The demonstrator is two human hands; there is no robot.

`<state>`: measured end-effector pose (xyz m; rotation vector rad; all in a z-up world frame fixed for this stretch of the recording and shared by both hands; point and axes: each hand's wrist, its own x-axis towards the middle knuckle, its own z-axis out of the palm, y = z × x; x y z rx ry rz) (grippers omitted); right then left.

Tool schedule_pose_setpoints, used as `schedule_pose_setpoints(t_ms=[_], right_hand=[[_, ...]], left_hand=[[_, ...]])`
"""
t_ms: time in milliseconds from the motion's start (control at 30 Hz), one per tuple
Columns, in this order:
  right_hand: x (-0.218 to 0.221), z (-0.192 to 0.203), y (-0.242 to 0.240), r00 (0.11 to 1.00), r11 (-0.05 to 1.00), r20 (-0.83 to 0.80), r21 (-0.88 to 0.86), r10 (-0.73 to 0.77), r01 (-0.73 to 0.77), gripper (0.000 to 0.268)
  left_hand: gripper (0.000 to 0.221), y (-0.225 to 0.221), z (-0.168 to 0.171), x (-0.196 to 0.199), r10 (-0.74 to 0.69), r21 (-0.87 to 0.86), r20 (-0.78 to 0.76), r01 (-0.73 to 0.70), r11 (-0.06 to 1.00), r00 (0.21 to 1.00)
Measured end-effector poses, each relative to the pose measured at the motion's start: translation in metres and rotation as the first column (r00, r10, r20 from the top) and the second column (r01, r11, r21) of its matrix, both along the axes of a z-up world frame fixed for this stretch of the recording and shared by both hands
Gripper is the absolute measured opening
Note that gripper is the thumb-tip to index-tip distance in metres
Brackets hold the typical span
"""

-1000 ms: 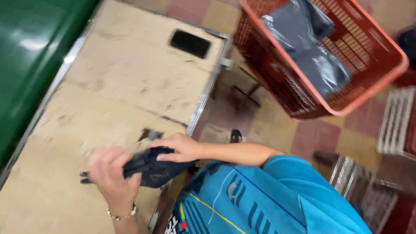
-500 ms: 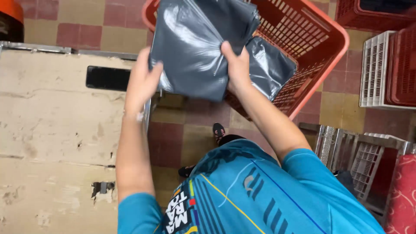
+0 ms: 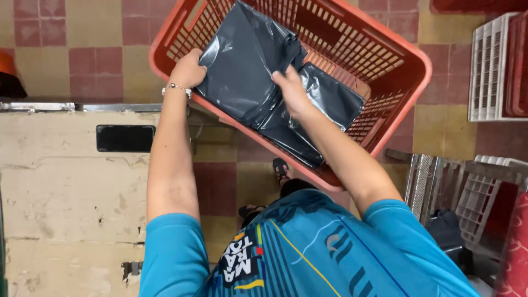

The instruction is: Folding plastic bags and placing them into a basket

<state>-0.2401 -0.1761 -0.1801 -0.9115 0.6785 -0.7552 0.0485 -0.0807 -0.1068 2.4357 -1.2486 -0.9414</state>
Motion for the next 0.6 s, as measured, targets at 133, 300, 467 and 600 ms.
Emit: schedule_pose_setpoints(t_ms=[133,300,467,600], right_hand=[[-0.032,0.074,-0.004,0.855,0.874,-0.414,-0.479,-0.311,0.086,0.028],[0.015,0.184,-0.007,0.848,0.117,-0.305,-0.952,-0.433,-0.283,0.025],[0.095,0.119,-0.028,0.644,-0.095,-0.622,-0.682,-0.446,-0.725,0.065],[0.102,0.08,-0.064,0.347,0.014,-0.82,-0.396,-0.455,-0.918,0.099]], left_hand=[[0.046,0.004,0.0,-0.009,-0.049,-0.118,0.054,0.055,0.991,0.997],[0.066,0.012,0.06,-0.095,-0.292,0.206,0.771,0.212,0.955,0.566],[0.081,-0.014,0.092,-0.141,-0.551,0.768,0.164,0.245,0.592,0.818],[0.101,-0.039,0.076,-0.137,-0.532,0.871,0.013,0.252,0.422,0.847]])
